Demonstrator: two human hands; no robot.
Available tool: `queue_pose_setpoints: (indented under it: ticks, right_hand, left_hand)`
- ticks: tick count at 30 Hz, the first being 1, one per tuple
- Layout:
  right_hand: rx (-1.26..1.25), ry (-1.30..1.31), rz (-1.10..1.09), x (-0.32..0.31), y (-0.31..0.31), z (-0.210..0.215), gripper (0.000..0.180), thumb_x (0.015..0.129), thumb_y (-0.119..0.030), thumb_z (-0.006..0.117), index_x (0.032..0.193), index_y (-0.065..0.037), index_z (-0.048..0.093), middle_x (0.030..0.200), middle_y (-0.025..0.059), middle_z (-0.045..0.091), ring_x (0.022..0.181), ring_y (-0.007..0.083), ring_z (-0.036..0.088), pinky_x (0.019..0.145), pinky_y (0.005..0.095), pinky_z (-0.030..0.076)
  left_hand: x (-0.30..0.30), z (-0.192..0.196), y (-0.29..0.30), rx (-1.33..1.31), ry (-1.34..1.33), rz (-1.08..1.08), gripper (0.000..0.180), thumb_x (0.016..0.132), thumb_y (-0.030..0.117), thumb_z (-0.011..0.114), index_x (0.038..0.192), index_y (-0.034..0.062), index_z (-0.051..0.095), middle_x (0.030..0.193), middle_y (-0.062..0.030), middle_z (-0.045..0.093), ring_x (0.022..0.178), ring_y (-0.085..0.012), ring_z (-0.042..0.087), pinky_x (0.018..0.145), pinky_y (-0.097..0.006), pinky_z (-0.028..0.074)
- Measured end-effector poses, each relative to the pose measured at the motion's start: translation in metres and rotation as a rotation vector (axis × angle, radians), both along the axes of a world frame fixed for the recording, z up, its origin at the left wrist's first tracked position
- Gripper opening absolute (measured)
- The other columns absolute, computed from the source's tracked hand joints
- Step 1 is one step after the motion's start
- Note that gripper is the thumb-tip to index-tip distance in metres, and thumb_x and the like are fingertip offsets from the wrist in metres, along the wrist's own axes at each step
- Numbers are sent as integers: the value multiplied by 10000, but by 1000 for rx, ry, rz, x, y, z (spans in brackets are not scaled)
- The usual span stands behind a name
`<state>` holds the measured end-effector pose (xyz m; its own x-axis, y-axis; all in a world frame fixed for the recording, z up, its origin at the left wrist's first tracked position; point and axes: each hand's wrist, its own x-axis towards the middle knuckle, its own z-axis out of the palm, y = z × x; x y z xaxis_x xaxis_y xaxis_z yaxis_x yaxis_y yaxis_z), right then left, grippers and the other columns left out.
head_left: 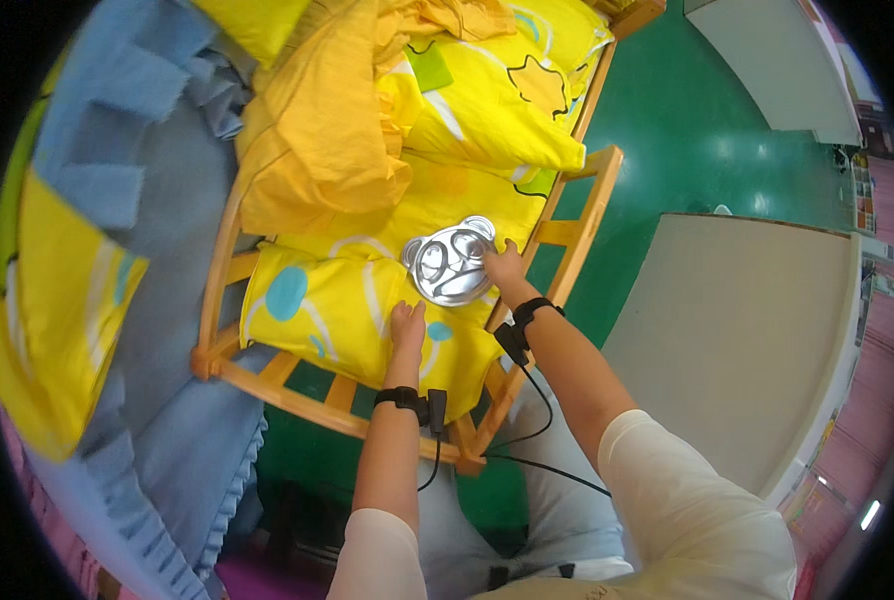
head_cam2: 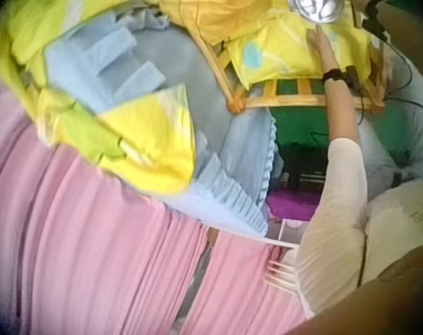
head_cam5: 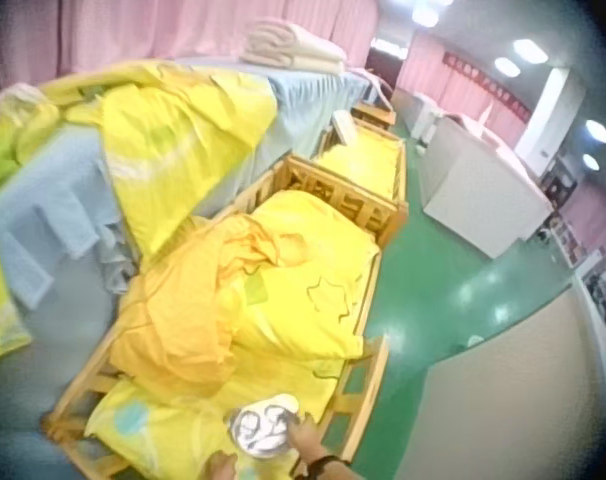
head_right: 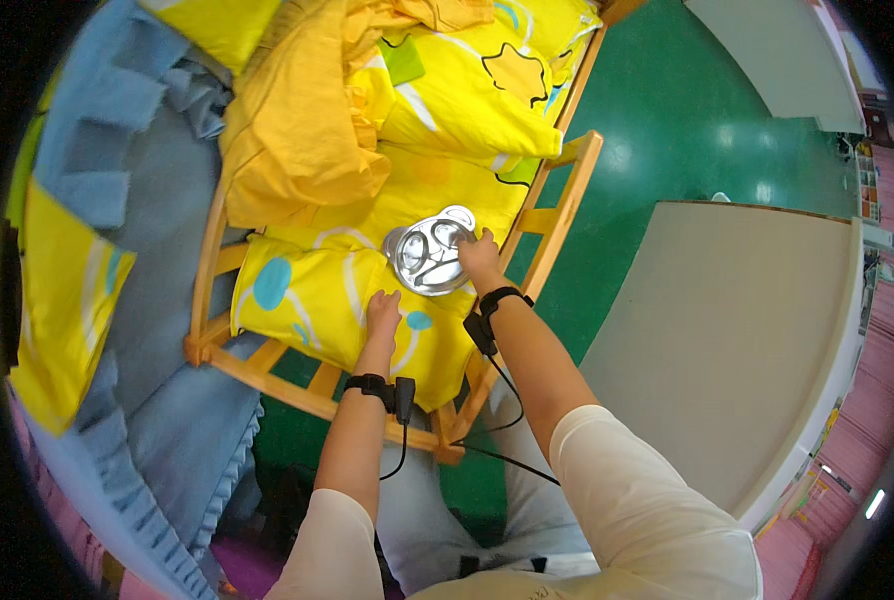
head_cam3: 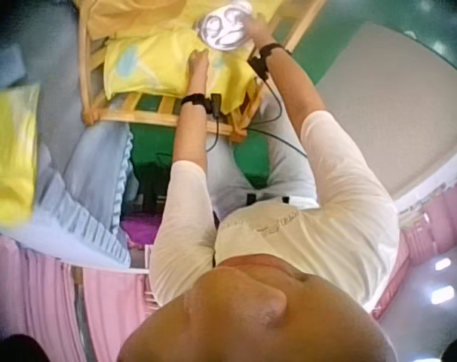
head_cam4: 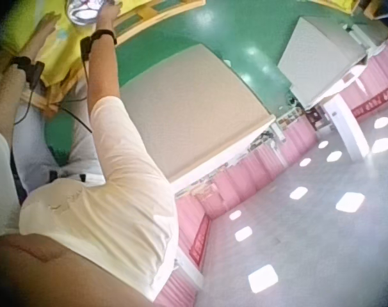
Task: The person moves a baby bathtub, a metal plate, plastic pipes, a bathtub insert, and a pink plastic seat across a large childcare training room.
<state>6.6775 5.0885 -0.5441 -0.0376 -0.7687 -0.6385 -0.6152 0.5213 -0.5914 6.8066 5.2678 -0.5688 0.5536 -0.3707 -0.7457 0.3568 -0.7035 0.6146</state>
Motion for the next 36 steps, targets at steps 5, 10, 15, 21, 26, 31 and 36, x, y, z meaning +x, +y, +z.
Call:
queue_pose_setpoints:
  ticks: [5, 10, 15, 21, 26, 31, 36]
  right_hand:
    - [-103, 58, 248, -10, -7, -67, 391, 804, -172, 494, 1117, 62, 477, 991, 293, 580, 948, 432, 547, 828, 461, 436]
    - [-175, 139, 133, -18, -3, -61, 237, 828, -108, 470, 1006, 45, 501, 924, 293, 579, 891, 449, 543, 780, 482, 437]
    - [-352, -20, 177, 7, 23, 30, 203, 839, -103, 463, 997, 23, 481, 897, 278, 573, 855, 442, 542, 744, 491, 429]
    - [-294, -117, 248, -39, 60, 152, 219, 834, -134, 501, 988, 21, 499, 900, 283, 582, 841, 444, 561, 711, 485, 453]
    - [-321, -157, -6, -111, 127, 225, 215, 862, -182, 549, 975, -3, 508, 904, 189, 612, 843, 272, 612, 725, 372, 472]
    - [-486, -241, -365, -140, 165, 310, 205, 858, -127, 549, 1010, -8, 481, 867, 113, 581, 746, 175, 562, 661, 326, 466]
    - [-466, -426, -809, -112, 225, 346, 227, 855, -97, 543, 1050, -20, 454, 908, 73, 573, 797, 124, 551, 638, 271, 467]
  left_hand:
    - [7, -59, -34, -149, 77, -95, 407, 806, 226, 628, 1104, -30, 522, 930, -105, 613, 752, -235, 582, 677, -347, 473]
    - [-20, -41, -60, 119, -350, -312, 258, 772, 190, 623, 902, -20, 547, 811, -194, 599, 778, -376, 568, 714, -423, 449]
    - [-11, 20, -2, -103, -256, -101, 235, 835, 20, 531, 1063, -28, 497, 853, -123, 606, 588, -201, 609, 471, -302, 524]
    - [-20, 168, 44, -249, -7, -50, 209, 852, 18, 530, 1051, -30, 487, 921, -122, 609, 664, -193, 619, 476, -302, 537]
    - [-34, 271, 48, -224, -162, -414, 206, 758, 110, 651, 810, -59, 547, 728, -143, 618, 581, -218, 616, 465, -326, 489]
    - [-33, 330, 7, -454, 13, -534, 182, 746, 64, 633, 829, -69, 539, 716, -129, 603, 575, -203, 616, 469, -306, 503]
    - [-5, 361, -42, -464, 218, -915, 204, 758, 44, 622, 898, -64, 519, 723, -128, 595, 562, -217, 614, 469, -335, 544]
